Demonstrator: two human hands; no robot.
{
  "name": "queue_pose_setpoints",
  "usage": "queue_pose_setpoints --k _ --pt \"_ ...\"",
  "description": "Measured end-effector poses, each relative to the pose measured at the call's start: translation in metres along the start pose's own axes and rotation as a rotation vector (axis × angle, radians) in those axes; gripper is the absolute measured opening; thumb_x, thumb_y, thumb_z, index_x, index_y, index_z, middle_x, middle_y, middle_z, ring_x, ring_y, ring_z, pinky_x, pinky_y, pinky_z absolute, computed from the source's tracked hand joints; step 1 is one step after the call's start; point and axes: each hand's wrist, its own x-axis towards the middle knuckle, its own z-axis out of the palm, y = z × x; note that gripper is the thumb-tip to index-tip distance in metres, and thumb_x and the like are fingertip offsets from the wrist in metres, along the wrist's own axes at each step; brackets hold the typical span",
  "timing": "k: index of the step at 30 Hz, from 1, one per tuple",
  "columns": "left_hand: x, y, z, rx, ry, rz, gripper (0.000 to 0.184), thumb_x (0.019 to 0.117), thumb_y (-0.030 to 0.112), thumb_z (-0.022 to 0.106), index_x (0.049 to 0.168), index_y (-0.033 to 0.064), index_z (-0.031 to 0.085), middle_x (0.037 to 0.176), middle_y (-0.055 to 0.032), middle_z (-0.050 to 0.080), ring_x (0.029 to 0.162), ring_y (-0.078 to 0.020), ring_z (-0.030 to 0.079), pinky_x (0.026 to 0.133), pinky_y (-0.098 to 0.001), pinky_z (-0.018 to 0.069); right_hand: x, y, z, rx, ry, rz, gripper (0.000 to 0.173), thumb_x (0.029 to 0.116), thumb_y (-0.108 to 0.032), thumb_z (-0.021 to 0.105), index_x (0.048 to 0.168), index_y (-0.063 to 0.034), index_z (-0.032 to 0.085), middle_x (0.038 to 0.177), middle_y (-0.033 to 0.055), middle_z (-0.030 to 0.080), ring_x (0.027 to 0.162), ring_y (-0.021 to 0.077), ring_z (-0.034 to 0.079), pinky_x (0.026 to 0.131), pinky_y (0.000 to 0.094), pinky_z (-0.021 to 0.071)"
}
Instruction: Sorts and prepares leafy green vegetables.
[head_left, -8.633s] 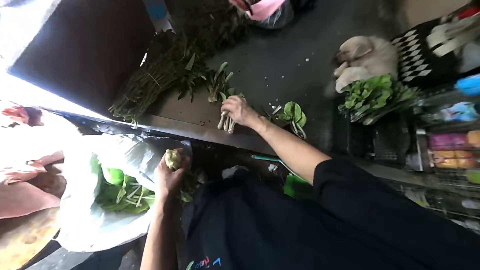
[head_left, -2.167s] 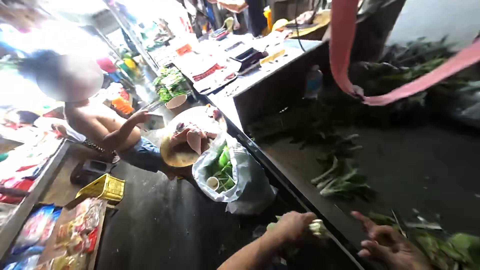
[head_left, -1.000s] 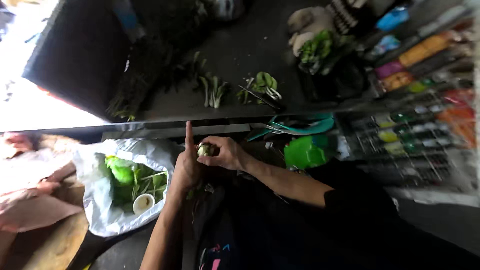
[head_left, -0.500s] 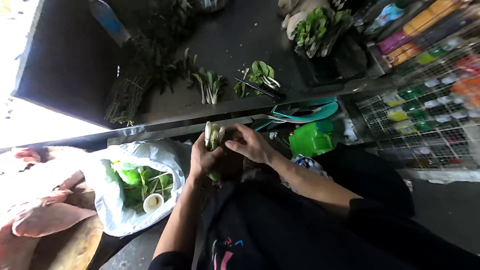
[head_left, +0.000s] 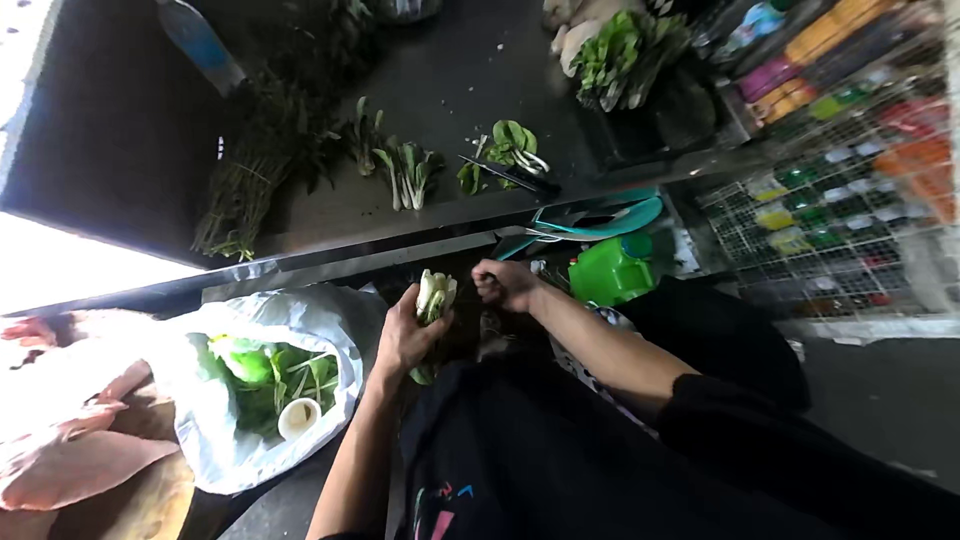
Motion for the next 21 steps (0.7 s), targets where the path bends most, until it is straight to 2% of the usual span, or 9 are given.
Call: queue_pose_setpoints --k 2,6,8,10,11,13,17,19,21 --pt "-0.002 0.01 0.001 0.229 0.027 0.041 0.043 0.083 0.04 0.077 0.114 0.011 0.07 0.09 -0.0055 0.073 0.083 -0.0181 0.071 0.077 -0.0462 0.0585 0.0 -0.004 0.014 0.065 -0.114 -0.008 0.017 0.1026 -0.018 0.049 0.087 -0.0137 0.056 0.062 -0.0085 0.044 0.044 -0.001 0.037 0.041 0.0135 0.0349" --pt "0.002 0.014 -0.002 0.63 -0.048 -0.054 0.04 0.0873 0.036 0.075 0.118 0.0128 0.069 0.105 -0.0148 0.072 0.097 -0.0378 0.07 0.082 -0.0641 0.0529 -0.018 -0.018 0.038 0.06 -0.271 -0.07 0.024 0.1042 -0.021 0.054 0.114 -0.0044 0.068 0.067 -0.0074 0.046 0.043 -0.0019 0.034 0.038 0.0121 0.0296" --pt "0.003 0.005 0.001 0.73 -0.076 -0.149 0.038 0.0898 0.037 0.072 0.12 0.0137 0.067 0.106 -0.0144 0.072 0.098 -0.0373 0.07 0.082 -0.062 0.0537 -0.033 -0.019 0.048 -0.163 -0.354 -0.135 0.033 0.1081 -0.028 0.048 0.129 -0.0081 0.064 0.077 -0.0046 0.054 0.047 0.0 0.039 0.041 0.0145 0.0362" --pt "-0.001 -0.002 0.001 0.771 -0.107 -0.254 0.043 0.0927 0.038 0.068 0.127 0.0134 0.064 0.111 -0.0164 0.071 0.102 -0.0387 0.069 0.084 -0.0621 0.0535 -0.044 -0.008 0.064 -0.551 -0.37 -0.251 0.039 0.1075 -0.024 0.049 0.139 -0.0052 0.061 0.088 0.0054 0.065 0.062 0.011 0.058 0.059 0.0277 0.0539" --pt "-0.004 -0.004 0.0 0.772 -0.131 -0.301 0.045 0.0952 0.037 0.066 0.133 0.013 0.061 0.115 -0.0179 0.07 0.105 -0.04 0.069 0.087 -0.063 0.0531 -0.046 0.003 0.072 -0.753 -0.362 -0.325 0.04 0.1054 -0.023 0.056 0.14 -0.0035 0.062 0.101 0.0111 0.072 0.078 0.0158 0.069 0.075 0.0339 0.0607" --pt "-0.005 -0.005 0.004 0.739 -0.145 -0.329 0.045 0.0974 0.03 0.064 0.138 0.0109 0.058 0.118 -0.0222 0.069 0.107 -0.0437 0.068 0.088 -0.0649 0.0531 -0.051 0.019 0.076 -1.156 -0.278 -0.569 0.042 0.1027 -0.028 0.06 0.138 -0.0065 0.065 0.125 0.013 0.07 0.114 0.0202 0.068 0.104 0.0395 0.0523" --pt "-0.001 -0.013 0.007 0.744 -0.182 -0.375 0.055 0.0913 0.044 0.07 0.135 0.0119 0.062 0.116 -0.0211 0.071 0.108 -0.0429 0.068 0.089 -0.0657 0.0532 -0.043 0.019 0.065 -1.203 -0.009 -0.999 0.025 0.0969 -0.024 0.066 0.114 -0.0081 0.077 0.119 0.0139 0.069 0.116 0.0269 0.064 0.103 0.0389 0.0515" --pt "0.001 -0.009 0.01 0.807 -0.26 -0.328 0.053 0.0907 0.044 0.071 0.134 0.0132 0.063 0.116 -0.0202 0.071 0.107 -0.0418 0.069 0.088 -0.0641 0.0537 -0.034 0.009 0.055 -1.257 -0.15 -0.859 0.044 0.0946 -0.032 0.072 0.131 -0.008 0.069 0.128 0.0179 0.065 0.123 0.0322 0.06 0.107 0.0456 0.0477" --pt "0.009 0.003 0.013 0.861 -0.339 -0.225 0.05 0.0904 0.041 0.073 0.132 0.0148 0.064 0.115 -0.0195 0.072 0.106 -0.0417 0.069 0.087 -0.064 0.0539 -0.023 -0.003 0.046 -1.353 -0.341 -0.503 0.068 0.0937 -0.038 0.075 0.15 -0.0078 0.052 0.14 0.022 0.058 0.131 0.0362 0.056 0.112 0.0527 0.0431"
